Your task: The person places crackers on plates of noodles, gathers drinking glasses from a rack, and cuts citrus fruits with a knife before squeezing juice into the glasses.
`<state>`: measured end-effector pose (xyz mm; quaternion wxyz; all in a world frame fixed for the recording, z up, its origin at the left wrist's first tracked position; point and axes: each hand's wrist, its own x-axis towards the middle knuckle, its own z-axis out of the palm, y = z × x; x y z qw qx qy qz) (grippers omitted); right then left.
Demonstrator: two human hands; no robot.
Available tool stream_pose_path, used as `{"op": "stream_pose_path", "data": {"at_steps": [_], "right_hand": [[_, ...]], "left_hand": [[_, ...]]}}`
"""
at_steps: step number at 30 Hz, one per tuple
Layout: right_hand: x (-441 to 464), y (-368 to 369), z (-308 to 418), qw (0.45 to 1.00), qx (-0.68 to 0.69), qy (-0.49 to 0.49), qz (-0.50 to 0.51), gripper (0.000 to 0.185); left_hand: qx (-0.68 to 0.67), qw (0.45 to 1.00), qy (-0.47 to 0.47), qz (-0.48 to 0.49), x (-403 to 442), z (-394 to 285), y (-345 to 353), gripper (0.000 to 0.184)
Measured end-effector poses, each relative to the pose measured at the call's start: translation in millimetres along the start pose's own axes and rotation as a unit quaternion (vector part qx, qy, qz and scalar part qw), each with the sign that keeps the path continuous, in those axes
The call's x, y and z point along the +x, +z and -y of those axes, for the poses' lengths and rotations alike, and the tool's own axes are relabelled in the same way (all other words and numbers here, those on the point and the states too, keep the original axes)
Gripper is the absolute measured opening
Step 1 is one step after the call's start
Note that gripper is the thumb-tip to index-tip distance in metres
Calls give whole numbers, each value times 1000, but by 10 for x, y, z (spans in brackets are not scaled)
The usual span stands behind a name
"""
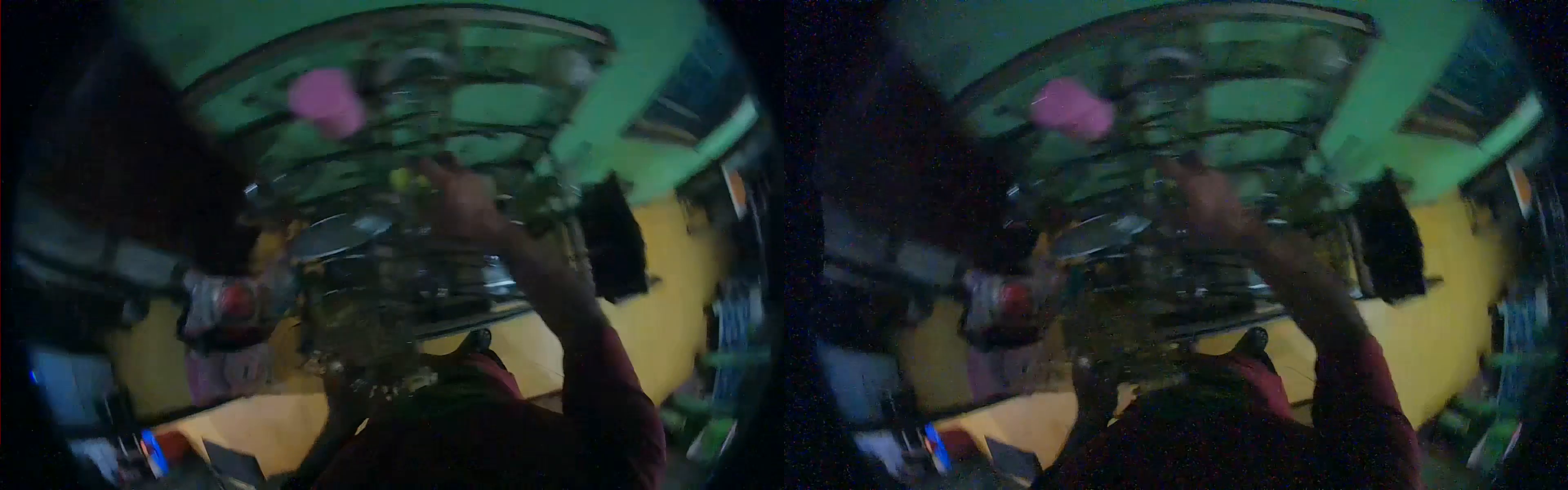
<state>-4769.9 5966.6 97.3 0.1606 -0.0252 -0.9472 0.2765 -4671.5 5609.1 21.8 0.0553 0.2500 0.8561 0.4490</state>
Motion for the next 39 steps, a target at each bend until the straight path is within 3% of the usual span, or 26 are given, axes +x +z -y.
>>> {"op": "stream_pose_path", "data": {"at_steps": [1,2,4,5,7,8,10,12,13,15,17,18,24,25,26,28,29,30,31,32,33,34,35,36,38,39], "right_hand": [[-214,-192,-28,998,16,-20,-50,67],[-468,-392,-107,993,23,-38,-105,73],[-1180,-418,-629,902,360,-52,-231,85],[-1621,-652,-693,907,323,-30,-268,85],[-2428,-1046,-743,765,561,20,-317,85],[-2873,-1309,-896,801,535,39,-265,93],[-3776,-1721,-1066,814,546,54,-192,101],[-4507,-1931,-1216,799,564,54,-203,101],[-4878,-1959,-1353,749,643,65,-145,99],[-5552,-2024,-1498,694,705,73,-129,98],[-6072,-2274,-1630,763,569,114,-286,93],[-6315,-2412,-1642,763,557,118,-307,93],[-7674,-2900,-2061,669,497,198,-517,88],[-7861,-2953,-2154,648,482,186,-559,84],[-8061,-2986,-2219,645,461,192,-578,84],[-8470,-2982,-2346,610,397,261,-635,83],[-8698,-2960,-2412,602,350,290,-656,82],[-8944,-2940,-2519,605,323,288,-669,75],[-9105,-3033,-2580,567,332,288,-697,70],[-9189,-3103,-2602,523,345,289,-724,66],[-9266,-3133,-2660,518,332,295,-731,66],[-9362,-3182,-2771,472,295,271,-785,65],[-9540,-3277,-2892,428,254,242,-833,65],[-9679,-3406,-2929,429,236,240,-838,65],[-9892,-3532,-3015,323,200,243,-893,67],[-10107,-3444,-3176,306,177,153,-923,73]], "left_hand": [[61,996,71,-6,46,-70,49,33],[45,996,81,-8,106,-134,148,33],[-62,998,26,-6,203,-284,441,34],[-114,993,-2,-2,249,-393,642,34],[-183,983,-31,17,329,-664,1096,34],[-199,979,-32,33,363,-839,1340,35],[-221,973,-24,67,362,-1208,1866,35],[-239,964,-10,115,326,-1610,2435,36],[-252,956,0,148,304,-1815,2728,36],[-270,937,19,220,219,-2261,3310,36],[-288,914,33,285,97,-2729,3868,37],[-295,901,37,316,18,-2957,4134,37],[-266,808,28,525,-213,-4129,5848,39],[-371,764,130,512,-418,-4434,6130,37],[-376,746,134,534,-535,-4757,6417,37],[-390,659,2,643,-742,-5316,6982,37],[-393,642,8,659,-732,-5390,7440,37],[-326,650,82,682,-626,-5399,8036,33],[-258,651,157,697,-634,-5589,8526,29],[-258,637,159,709,-844,-5989,8695,29],[-241,638,107,723,-1163,-6488,8742,27],[-227,635,60,736,-1429,-6907,8899,25],[-209,627,187,727,-1581,-7088,9309,23],[-218,613,193,734,-1788,-7326,9600,23],[-182,556,213,782,-2242,-7680,10171,23],[-176,538,183,804,-2512,-7778,10497,22]]}}
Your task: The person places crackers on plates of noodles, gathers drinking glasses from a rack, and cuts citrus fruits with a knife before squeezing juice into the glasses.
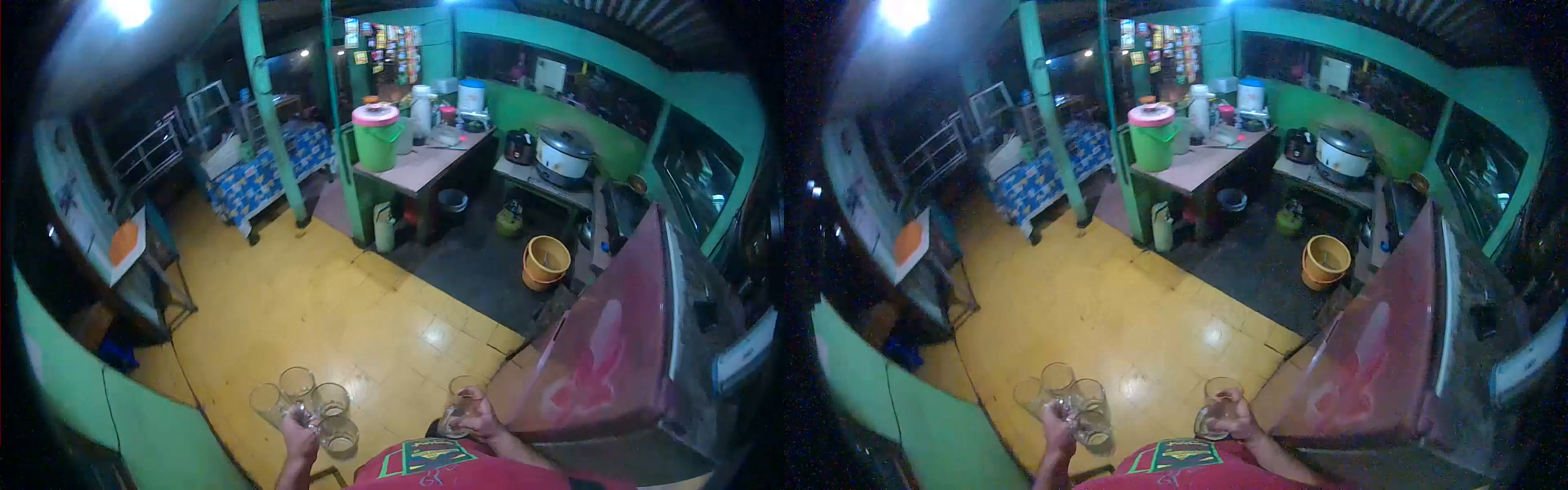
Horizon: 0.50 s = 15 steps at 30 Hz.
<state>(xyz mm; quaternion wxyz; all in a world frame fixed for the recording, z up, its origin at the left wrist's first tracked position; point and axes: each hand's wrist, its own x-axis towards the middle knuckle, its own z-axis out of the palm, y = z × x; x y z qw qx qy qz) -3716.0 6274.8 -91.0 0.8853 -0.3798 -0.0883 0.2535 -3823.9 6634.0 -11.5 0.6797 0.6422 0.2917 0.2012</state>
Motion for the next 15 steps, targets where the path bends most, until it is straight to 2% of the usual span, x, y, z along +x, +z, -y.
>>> {"op": "stream_pose_path", "data": {"at_steps": [1,2,3,4,5,7,8,9,11,15], "right_hand": [[183,10,98,1000,6,-10,-8,73],[334,20,213,986,-144,-42,-74,74],[537,2,313,944,-290,-69,-140,74],[771,-68,292,949,-240,-105,-175,76],[987,-237,359,949,-234,-111,-182,76],[1425,-479,655,879,-385,-92,-265,75],[1693,-735,710,905,-306,-120,-268,72],[2029,-938,913,903,-303,-131,-274,72],[2542,-1168,1321,857,-369,-162,-321,70],[3507,-1306,2174,883,-322,-169,-298,69]], "left_hand": [[7,1000,3,13,361,-28,179,22],[74,996,26,41,711,-64,386,21],[138,987,50,68,1044,-115,621,20],[56,995,45,66,1325,-168,901,18],[60,994,49,74,1594,-170,1155,18],[91,987,36,126,2163,-108,1647,17],[83,986,39,137,2504,72,1865,15],[105,983,54,141,2762,105,2117,14],[44,989,-26,135,3291,277,2561,13],[43,985,-58,157,3958,188,3190,12]]}}
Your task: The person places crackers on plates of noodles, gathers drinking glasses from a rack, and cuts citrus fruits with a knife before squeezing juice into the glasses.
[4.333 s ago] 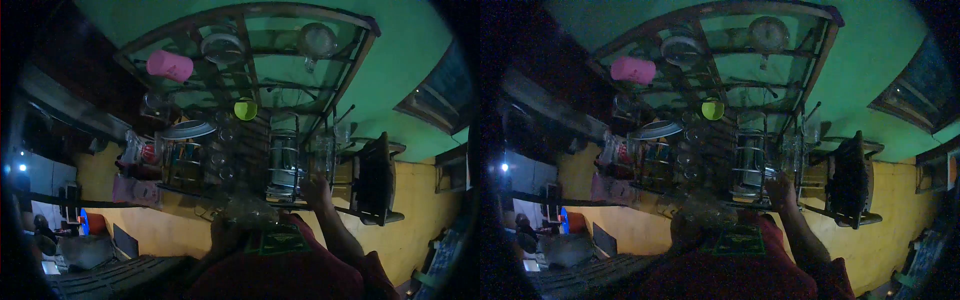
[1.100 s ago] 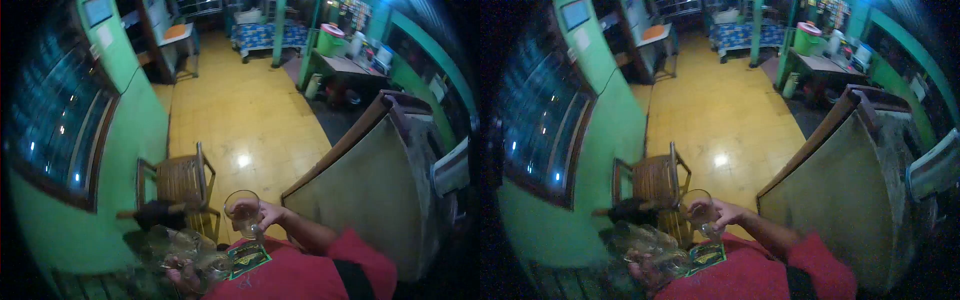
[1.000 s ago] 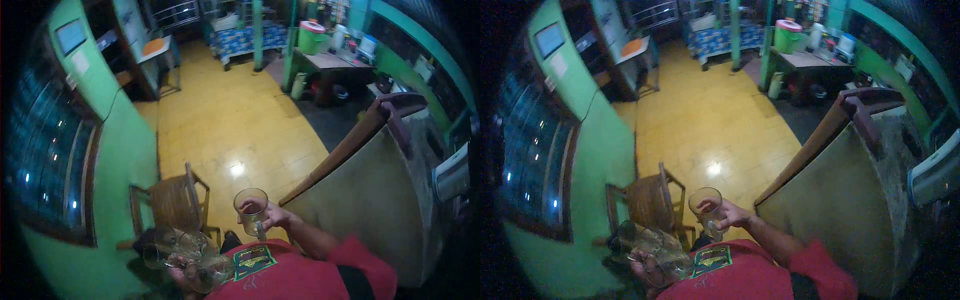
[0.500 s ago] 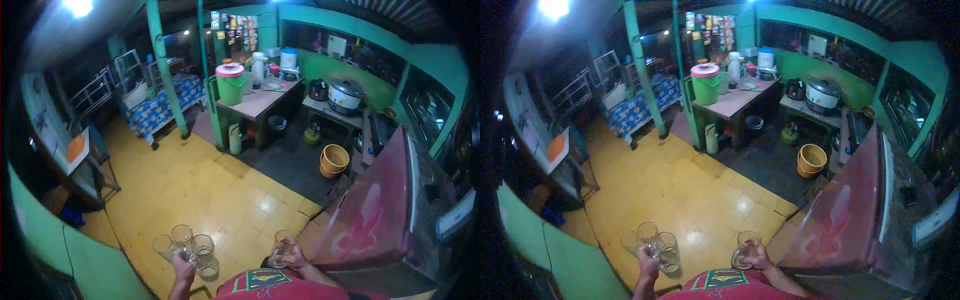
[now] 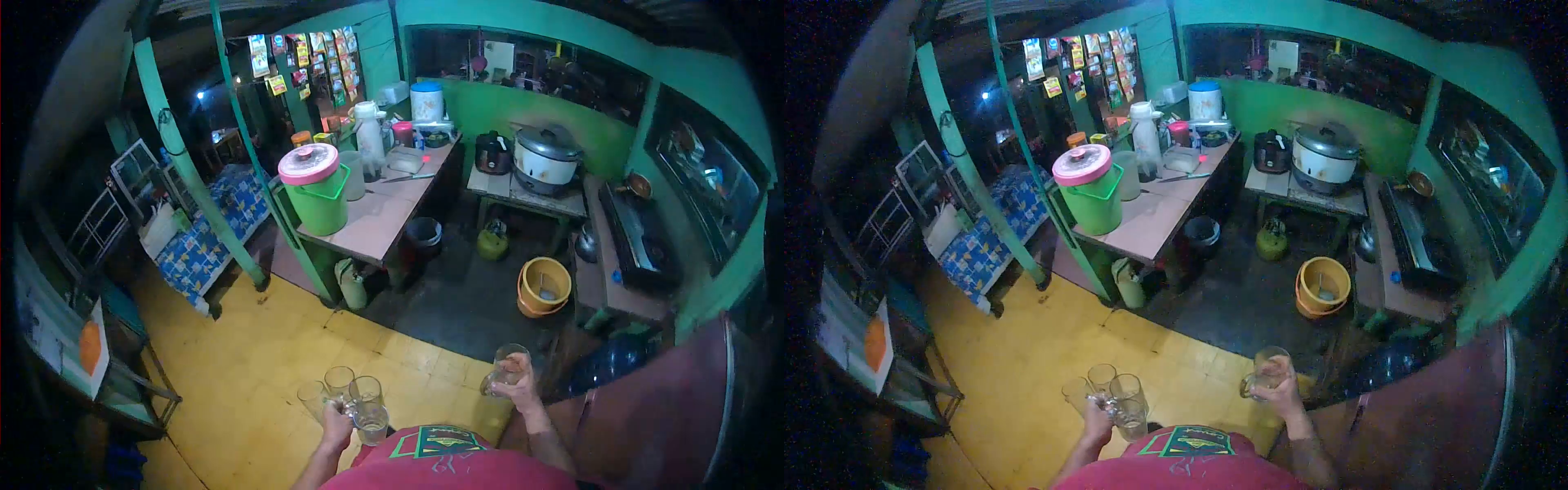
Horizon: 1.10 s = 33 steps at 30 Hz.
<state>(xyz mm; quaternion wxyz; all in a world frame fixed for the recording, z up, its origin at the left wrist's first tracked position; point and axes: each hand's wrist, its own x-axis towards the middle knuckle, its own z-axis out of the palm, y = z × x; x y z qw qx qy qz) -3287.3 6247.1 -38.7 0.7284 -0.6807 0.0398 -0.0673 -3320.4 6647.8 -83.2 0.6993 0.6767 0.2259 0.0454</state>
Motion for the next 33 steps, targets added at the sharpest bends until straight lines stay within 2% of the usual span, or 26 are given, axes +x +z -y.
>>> {"op": "stream_pose_path", "data": {"at_steps": [2,4,7,10,11,12,14,15,18,20,22,24,26,27,28,29,30,31,32,33], "right_hand": [[735,6,-125,996,-35,-56,62,70],[1299,207,-30,997,-21,-36,64,71],[2107,470,-284,998,21,1,65,71],[3038,752,-634,995,-48,-25,82,72],[3298,885,-672,997,-22,16,66,73],[3516,962,-727,997,6,58,47,74],[4104,1069,-745,993,-49,43,103,79],[4422,1097,-770,989,-75,36,120,80],[5291,1288,-903,980,-121,45,151,82],[5972,1479,-1025,973,-146,48,170,83],[6622,1666,-1283,964,-139,45,222,84],[7258,1937,-1122,937,-189,33,293,83],[7946,2105,-1528,925,-132,-1,357,80],[8159,2172,-1727,913,-110,-21,392,79],[8284,2306,-1290,902,-49,57,425,74],[8508,2329,-1683,909,-152,-56,385,75],[8654,2371,-1641,899,-83,31,430,75],[8809,2393,-1834,891,-74,27,446,76],[8934,2412,-2020,885,-63,21,460,77],[9022,2438,-2025,882,-63,22,466,77]], "left_hand": [[23,999,-1,22,601,21,156,12],[40,999,-2,25,1049,-240,416,13],[-30,999,-11,4,1874,-259,717,13],[31,999,22,-34,2828,-340,1112,16],[79,996,9,-45,3079,-486,1249,17],[72,996,-3,-47,3262,-611,1387,17],[-43,996,36,-63,3793,-867,1724,19],[6,996,65,-54,4069,-885,1806,21],[-24,999,24,-40,4682,-946,2142,21],[-68,995,19,-64,5079,-981,2436,21],[-68,991,1,-114,5355,-1103,2759,26],[-49,991,2,-125,5642,-904,2947,25],[-106,975,68,-181,5953,-954,3240,15],[-50,974,65,-209,6068,-950,3341,14],[11,971,52,-232,6099,-892,3397,13],[19,968,29,-250,6127,-767,3459,13],[-84,964,20,-251,6229,-652,3545,13],[-190,951,22,-245,6333,-665,3640,14],[-189,948,19,-256,6357,-682,3706,14],[-77,958,-13,-275,6413,-736,3774,16]]}}
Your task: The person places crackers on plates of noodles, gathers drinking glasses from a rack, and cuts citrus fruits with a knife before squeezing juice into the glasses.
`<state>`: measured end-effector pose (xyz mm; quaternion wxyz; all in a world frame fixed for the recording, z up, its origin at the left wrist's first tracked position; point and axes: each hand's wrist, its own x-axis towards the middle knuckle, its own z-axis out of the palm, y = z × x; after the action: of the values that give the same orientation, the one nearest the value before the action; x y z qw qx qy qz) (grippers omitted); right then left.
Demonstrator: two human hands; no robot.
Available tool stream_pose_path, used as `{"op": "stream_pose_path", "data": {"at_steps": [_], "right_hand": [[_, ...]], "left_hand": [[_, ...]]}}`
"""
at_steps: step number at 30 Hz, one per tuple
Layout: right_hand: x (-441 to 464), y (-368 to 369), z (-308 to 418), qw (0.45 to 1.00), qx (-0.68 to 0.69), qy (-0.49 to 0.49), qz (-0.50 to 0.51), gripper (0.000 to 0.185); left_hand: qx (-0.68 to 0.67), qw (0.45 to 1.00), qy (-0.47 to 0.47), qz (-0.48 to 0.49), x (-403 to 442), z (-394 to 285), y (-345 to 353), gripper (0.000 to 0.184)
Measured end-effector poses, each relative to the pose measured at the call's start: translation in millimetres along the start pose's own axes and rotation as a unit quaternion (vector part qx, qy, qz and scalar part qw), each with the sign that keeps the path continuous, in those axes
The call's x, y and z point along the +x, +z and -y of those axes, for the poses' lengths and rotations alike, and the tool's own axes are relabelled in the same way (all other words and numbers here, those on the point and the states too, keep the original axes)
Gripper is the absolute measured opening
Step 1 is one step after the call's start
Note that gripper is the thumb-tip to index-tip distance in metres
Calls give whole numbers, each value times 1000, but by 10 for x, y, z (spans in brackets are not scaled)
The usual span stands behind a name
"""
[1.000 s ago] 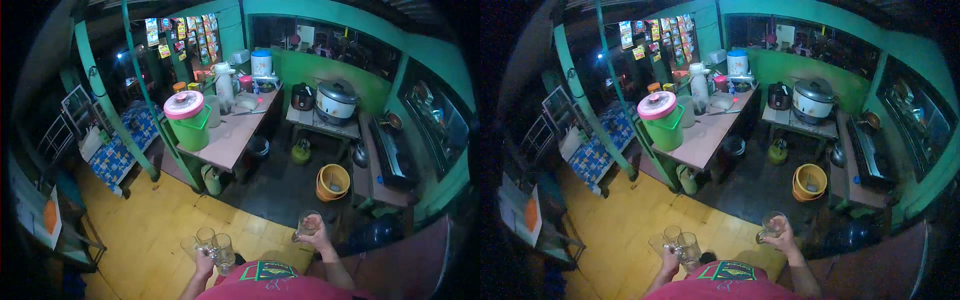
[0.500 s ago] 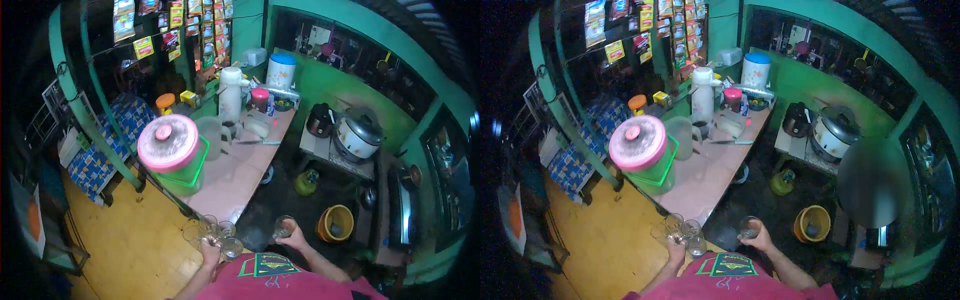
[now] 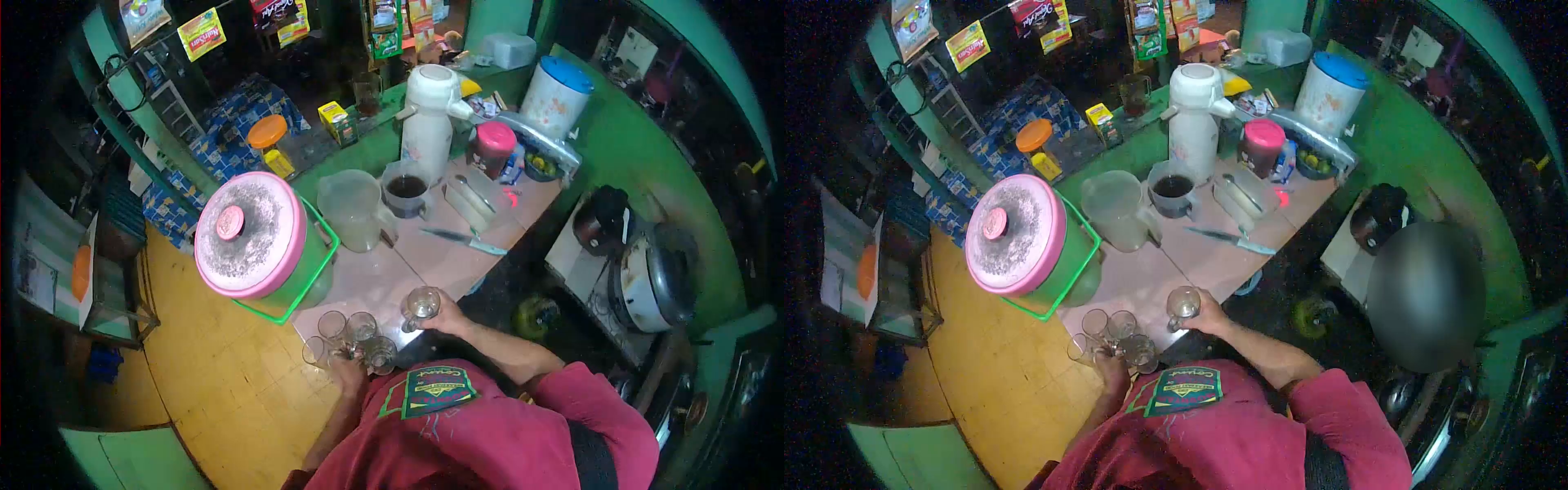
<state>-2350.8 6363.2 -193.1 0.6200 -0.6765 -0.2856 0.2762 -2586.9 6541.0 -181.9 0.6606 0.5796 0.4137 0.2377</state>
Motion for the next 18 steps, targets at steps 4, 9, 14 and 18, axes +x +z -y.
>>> {"op": "stream_pose_path", "data": {"at_steps": [4,9,14,18], "right_hand": [[358,-194,-182,999,-35,1,-13,80],[724,-287,79,997,-72,4,-32,79],[1112,-362,93,987,-135,50,-69,81],[1295,-563,289,962,-262,77,-7,83]], "left_hand": [[163,986,-10,-23,180,62,349,19],[-64,994,3,-89,394,68,850,19],[-13,996,80,-41,676,-20,1145,21],[-38,987,152,-48,868,24,1397,16]]}}
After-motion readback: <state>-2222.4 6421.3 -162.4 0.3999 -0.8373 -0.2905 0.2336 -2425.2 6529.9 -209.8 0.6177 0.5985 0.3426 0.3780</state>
